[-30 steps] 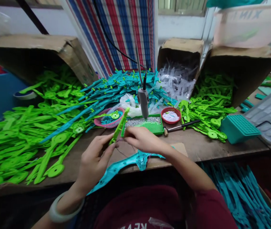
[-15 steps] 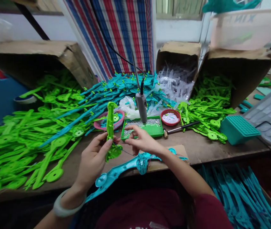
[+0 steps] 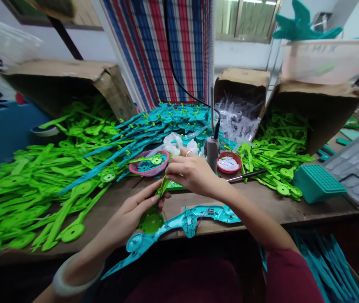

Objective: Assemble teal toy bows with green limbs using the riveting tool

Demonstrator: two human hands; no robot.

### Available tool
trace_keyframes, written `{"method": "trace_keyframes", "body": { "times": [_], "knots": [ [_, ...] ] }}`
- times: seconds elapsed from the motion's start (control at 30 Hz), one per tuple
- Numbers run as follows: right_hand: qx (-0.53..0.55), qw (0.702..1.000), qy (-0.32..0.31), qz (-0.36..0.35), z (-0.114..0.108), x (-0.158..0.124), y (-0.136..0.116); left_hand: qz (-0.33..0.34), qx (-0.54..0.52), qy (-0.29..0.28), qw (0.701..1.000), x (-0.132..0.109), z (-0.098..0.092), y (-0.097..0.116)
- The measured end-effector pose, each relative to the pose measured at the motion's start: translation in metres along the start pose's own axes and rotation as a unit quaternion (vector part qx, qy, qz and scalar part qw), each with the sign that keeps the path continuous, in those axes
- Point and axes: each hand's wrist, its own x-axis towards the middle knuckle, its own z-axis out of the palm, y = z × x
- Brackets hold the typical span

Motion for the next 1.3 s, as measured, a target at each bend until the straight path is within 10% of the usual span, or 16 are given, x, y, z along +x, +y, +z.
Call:
{"method": "trace_keyframes", "body": {
  "times": [0.33, 0.53, 0.8, 1.3],
  "knots": [
    [0.012, 0.994, 0.039, 0.102, 0.025, -0.011, -0.021, 0.04, 0.063, -0.037, 0.997, 0.007, 0.011, 0.001],
    [0.022, 0.979, 0.122, 0.163, 0.049, -0.023, -0.037, 0.073, 0.112, 0.045, 0.99, 0.003, 0.022, -0.01],
    [0.318, 0.846, 0.217, 0.369, 0.076, -0.029, -0.053, 0.216, 0.261, 0.197, 0.92, -0.007, 0.038, -0.046],
    [0.29, 0.885, 0.184, 0.314, 0.092, -0.061, -0.048, 0.175, 0.257, 0.202, 0.929, -0.02, 0.047, -0.077]
  ]
}}
